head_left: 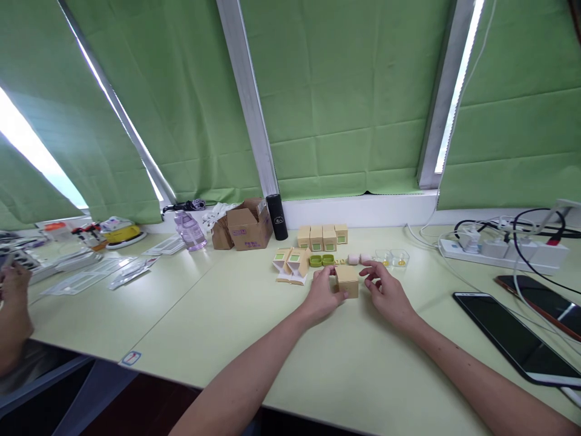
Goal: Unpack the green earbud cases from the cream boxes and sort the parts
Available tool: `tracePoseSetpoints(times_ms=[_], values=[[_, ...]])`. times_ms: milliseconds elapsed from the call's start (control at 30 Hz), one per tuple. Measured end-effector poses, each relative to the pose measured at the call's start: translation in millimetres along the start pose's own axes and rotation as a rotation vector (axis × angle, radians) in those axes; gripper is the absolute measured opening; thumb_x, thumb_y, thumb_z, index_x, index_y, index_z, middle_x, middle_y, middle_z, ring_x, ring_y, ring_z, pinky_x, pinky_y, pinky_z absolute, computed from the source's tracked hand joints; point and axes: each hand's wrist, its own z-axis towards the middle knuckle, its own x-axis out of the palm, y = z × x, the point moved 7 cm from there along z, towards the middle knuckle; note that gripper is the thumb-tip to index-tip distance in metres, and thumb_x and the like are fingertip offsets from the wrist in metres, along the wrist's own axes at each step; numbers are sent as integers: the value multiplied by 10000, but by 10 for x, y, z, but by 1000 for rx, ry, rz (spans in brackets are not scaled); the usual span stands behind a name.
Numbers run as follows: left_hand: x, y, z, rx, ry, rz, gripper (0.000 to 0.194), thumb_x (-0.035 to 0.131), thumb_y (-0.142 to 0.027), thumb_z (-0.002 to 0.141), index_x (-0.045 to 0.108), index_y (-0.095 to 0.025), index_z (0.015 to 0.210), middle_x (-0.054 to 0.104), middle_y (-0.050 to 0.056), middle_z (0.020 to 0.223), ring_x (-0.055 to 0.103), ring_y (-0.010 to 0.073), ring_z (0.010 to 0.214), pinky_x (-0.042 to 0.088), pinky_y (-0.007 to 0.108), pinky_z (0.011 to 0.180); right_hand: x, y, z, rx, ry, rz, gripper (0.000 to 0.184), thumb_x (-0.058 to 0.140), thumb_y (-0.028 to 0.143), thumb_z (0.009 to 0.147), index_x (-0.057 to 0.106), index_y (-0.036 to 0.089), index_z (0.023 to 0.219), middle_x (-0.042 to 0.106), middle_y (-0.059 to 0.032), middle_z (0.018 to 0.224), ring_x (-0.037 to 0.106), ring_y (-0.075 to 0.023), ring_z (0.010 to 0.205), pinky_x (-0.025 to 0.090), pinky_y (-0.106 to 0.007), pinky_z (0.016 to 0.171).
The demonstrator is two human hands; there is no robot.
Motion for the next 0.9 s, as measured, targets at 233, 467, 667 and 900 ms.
tracePoseSetpoints(times_ms=[233,467,667,900], values=[[30,-67,-16,62,-69,-15,523,815,-240,760,572,-206,1221,613,118,1299,571,275,1207,456,420,1033,-121,113,11,-27,-90,-49,342,498,301,935,517,257,1274,701,-74,1118,661,-221,913,535,-387,764],[-72,-396,-146,363,-204,279,545,837,-318,785,526,-239,1225,617,100,1234,581,299,1170,482,478,996,-153,357,-69,-156,-121,-124,388,538,422,964,482,254,1309,680,-97,1206,663,-251,992,535,-402,799],[-47,-545,-259,640,-300,539,428,725,-293,880,489,-221,1230,595,135,1239,577,322,1165,508,488,945,-111,508,-152,-272,-97,-182,390,534,379,964,454,253,1324,647,-115,1245,659,-268,1039,535,-406,824],[39,-602,-342,766,-349,734,288,621,-167,890,524,-205,1159,603,139,1172,591,305,1110,497,473,936,-55,550,-201,-353,-60,-277,435,495,310,959,392,232,1375,639,-142,1209,655,-306,1066,537,-449,862]])
